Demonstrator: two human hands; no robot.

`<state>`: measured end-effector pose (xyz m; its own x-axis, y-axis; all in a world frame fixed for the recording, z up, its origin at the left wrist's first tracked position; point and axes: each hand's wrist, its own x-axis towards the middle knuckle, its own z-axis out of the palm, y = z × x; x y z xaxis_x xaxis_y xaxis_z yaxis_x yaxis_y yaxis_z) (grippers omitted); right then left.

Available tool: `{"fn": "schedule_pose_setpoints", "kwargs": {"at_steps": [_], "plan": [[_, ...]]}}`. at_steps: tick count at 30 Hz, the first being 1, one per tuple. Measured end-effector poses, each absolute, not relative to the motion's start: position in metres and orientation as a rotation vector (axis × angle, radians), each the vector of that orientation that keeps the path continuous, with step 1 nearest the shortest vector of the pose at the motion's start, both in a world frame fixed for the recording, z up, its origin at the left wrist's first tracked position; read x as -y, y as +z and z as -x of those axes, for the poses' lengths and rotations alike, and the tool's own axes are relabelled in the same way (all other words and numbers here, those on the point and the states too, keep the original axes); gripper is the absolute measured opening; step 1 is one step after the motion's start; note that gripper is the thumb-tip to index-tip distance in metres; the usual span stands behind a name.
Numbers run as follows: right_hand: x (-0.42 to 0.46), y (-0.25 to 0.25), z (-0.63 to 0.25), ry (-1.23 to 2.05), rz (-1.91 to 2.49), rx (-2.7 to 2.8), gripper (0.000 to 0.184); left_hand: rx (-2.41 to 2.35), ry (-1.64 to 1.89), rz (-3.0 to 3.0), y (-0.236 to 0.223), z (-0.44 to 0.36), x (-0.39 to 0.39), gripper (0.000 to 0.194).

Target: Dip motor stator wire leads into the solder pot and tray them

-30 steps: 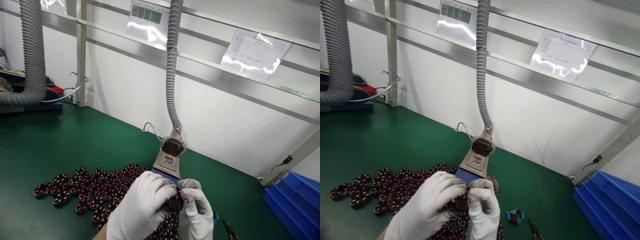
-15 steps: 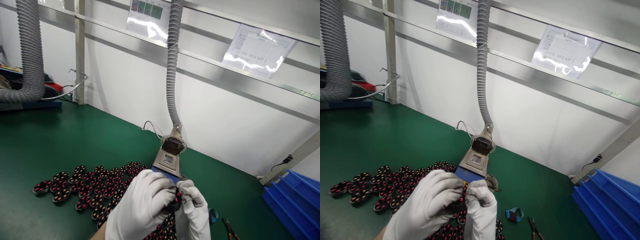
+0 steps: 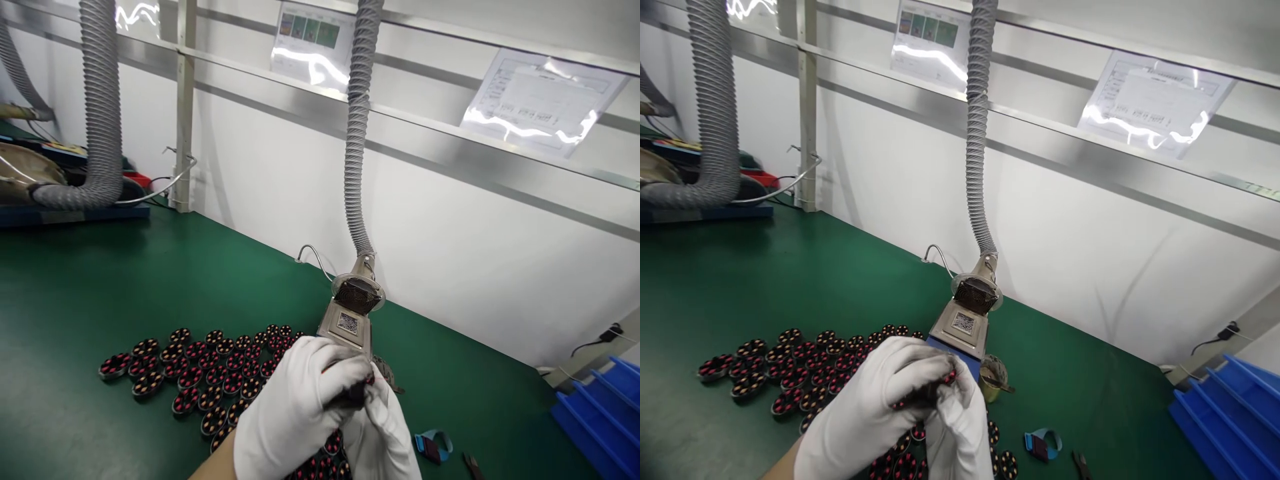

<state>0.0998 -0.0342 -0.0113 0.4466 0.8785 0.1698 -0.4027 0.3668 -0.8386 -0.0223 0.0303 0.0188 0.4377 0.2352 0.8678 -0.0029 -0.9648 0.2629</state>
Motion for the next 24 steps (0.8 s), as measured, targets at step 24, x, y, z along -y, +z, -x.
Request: {"fn": "schedule_pose_setpoints", "kwargs": {"at_steps": [24], "plan": [[0.032, -0.017, -0.106, 1.122, 0.713, 0.620, 0.037, -0.366, 1.352, -1.677, 0.020, 0.032, -0.040, 0.011]]}}
